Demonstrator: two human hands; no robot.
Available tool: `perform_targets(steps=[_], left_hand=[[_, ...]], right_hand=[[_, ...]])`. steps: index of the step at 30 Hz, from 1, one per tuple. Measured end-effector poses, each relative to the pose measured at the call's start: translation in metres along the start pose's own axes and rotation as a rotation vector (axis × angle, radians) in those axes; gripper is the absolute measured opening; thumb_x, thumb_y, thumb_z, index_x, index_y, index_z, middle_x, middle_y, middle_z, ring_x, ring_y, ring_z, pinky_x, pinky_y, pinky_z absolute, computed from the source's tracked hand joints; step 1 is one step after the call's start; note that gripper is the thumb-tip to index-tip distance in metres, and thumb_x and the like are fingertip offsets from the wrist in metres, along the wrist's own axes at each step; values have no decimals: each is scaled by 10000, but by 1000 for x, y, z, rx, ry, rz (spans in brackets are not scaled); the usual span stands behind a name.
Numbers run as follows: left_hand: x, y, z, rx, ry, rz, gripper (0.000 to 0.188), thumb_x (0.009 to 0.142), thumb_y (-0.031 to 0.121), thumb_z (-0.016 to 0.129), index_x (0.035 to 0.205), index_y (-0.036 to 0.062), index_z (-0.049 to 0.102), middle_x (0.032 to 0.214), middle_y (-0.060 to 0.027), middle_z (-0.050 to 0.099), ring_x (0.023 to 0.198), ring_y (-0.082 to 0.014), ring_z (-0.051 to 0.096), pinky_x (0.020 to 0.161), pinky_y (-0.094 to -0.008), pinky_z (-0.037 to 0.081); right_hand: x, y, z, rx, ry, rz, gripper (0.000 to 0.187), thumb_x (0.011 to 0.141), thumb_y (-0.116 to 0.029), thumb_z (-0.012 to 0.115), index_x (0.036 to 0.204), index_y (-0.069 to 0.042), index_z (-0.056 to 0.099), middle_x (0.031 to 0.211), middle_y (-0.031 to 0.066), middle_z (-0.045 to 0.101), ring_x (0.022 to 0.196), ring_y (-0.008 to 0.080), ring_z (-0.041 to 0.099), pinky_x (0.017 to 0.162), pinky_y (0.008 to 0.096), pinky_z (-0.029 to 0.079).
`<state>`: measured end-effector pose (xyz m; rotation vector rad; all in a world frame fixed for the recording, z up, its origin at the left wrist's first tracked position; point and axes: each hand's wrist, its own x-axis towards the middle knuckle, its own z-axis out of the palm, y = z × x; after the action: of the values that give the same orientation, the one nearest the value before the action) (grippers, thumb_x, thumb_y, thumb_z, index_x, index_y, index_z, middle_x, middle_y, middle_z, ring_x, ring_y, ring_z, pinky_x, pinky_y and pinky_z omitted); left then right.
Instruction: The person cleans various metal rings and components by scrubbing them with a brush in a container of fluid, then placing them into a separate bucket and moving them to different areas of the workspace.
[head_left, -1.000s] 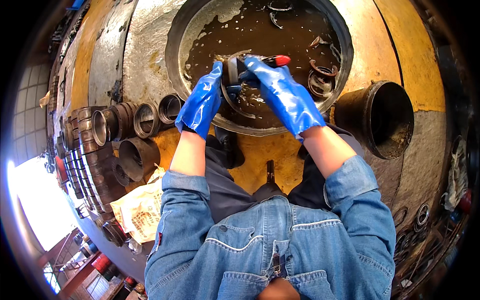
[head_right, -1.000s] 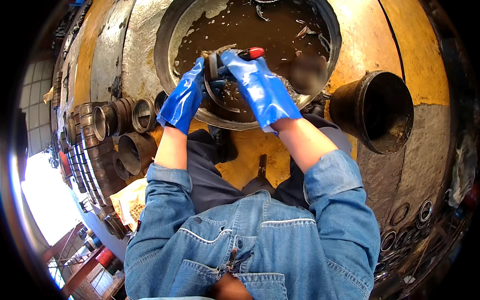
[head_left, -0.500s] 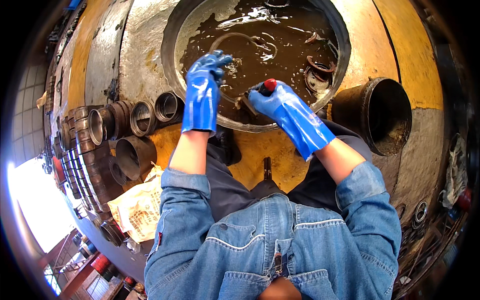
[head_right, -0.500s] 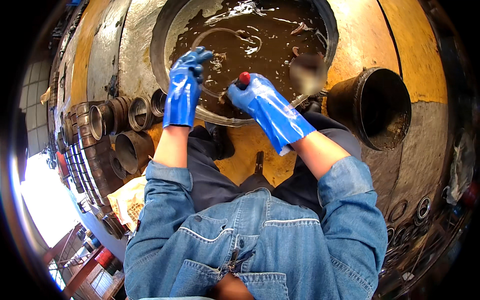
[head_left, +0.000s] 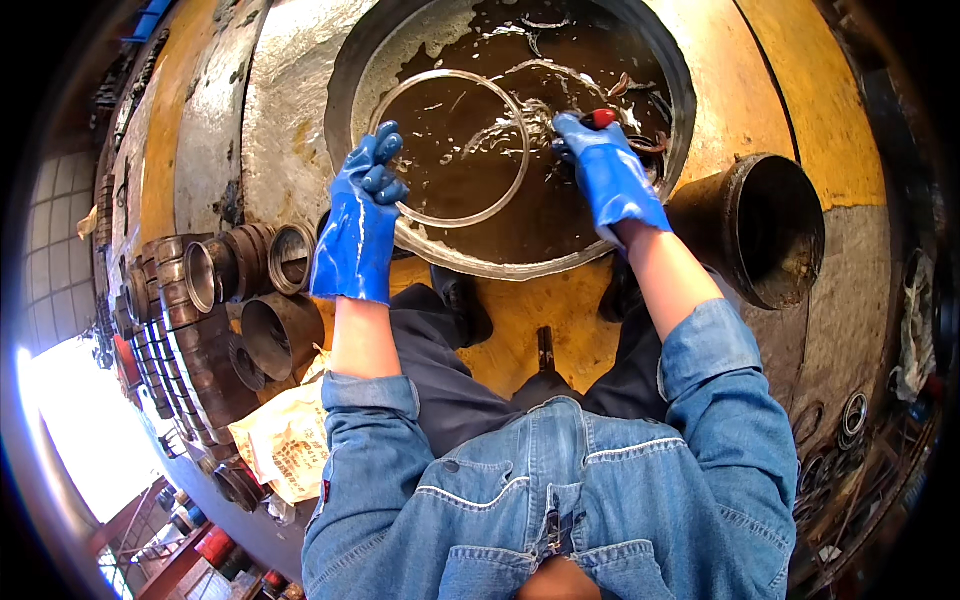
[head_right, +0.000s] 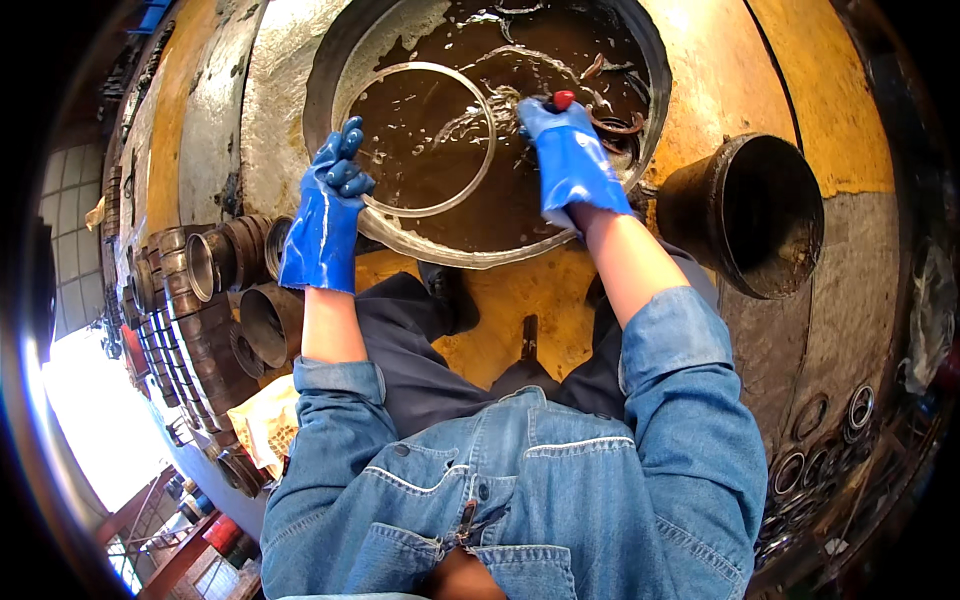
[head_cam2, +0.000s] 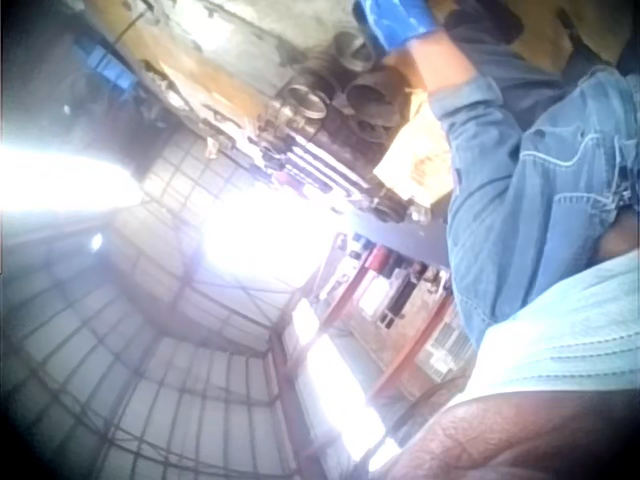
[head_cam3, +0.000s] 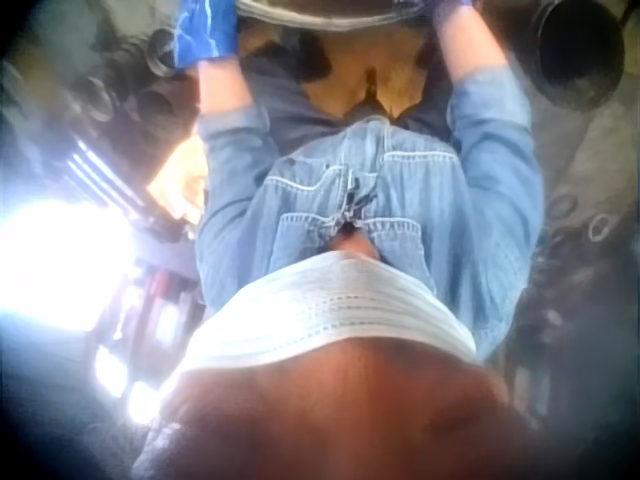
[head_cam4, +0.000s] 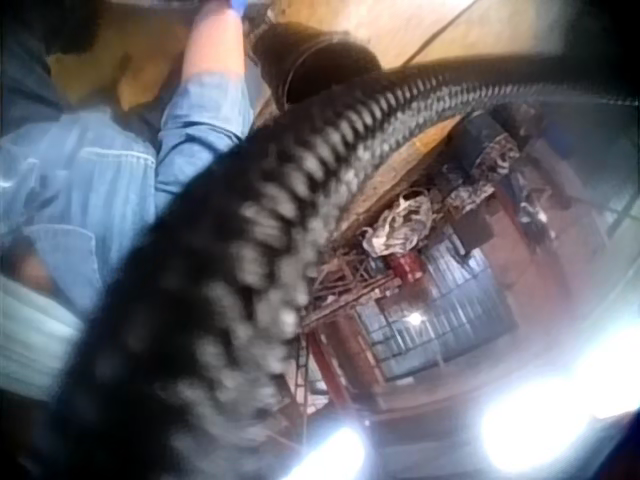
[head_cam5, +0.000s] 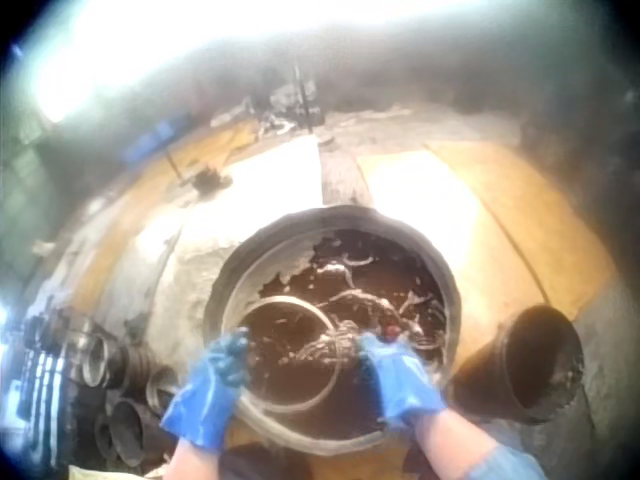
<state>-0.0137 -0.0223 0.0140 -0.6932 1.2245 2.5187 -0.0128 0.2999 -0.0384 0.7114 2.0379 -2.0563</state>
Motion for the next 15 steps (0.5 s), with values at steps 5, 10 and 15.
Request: perform_targets(steps=[5,10,15], left_hand=[[-13,-7,14,173,4,36,364,1048,238,594,1338,20,627,1009,-15,764,446,-4,342,433,-212,264],[-24,-25,38,320,40,62,380,1042,249,617,1326,-2,644,931,-39,754,489,-2,360,456,-208,266],[-32,-26,44,282,-69,145,358,1051,250,631,1305,-1,665,889,-68,747,477,-18,393,446,-203,282]], right_hand=[[-43,-60,11,322,-211,-92,354,965,-251,738,1209,0,682,1052,71,728,905,158,707,864,286,571],[-45,-77,46,366,-384,-326,336,958,-238,747,1188,1,695,1036,78,738,891,172,720,852,298,585],[-5,-54,42,590,-120,-114,265,945,-192,761,1140,-16,728,999,98,763,859,208,751,805,354,627]])
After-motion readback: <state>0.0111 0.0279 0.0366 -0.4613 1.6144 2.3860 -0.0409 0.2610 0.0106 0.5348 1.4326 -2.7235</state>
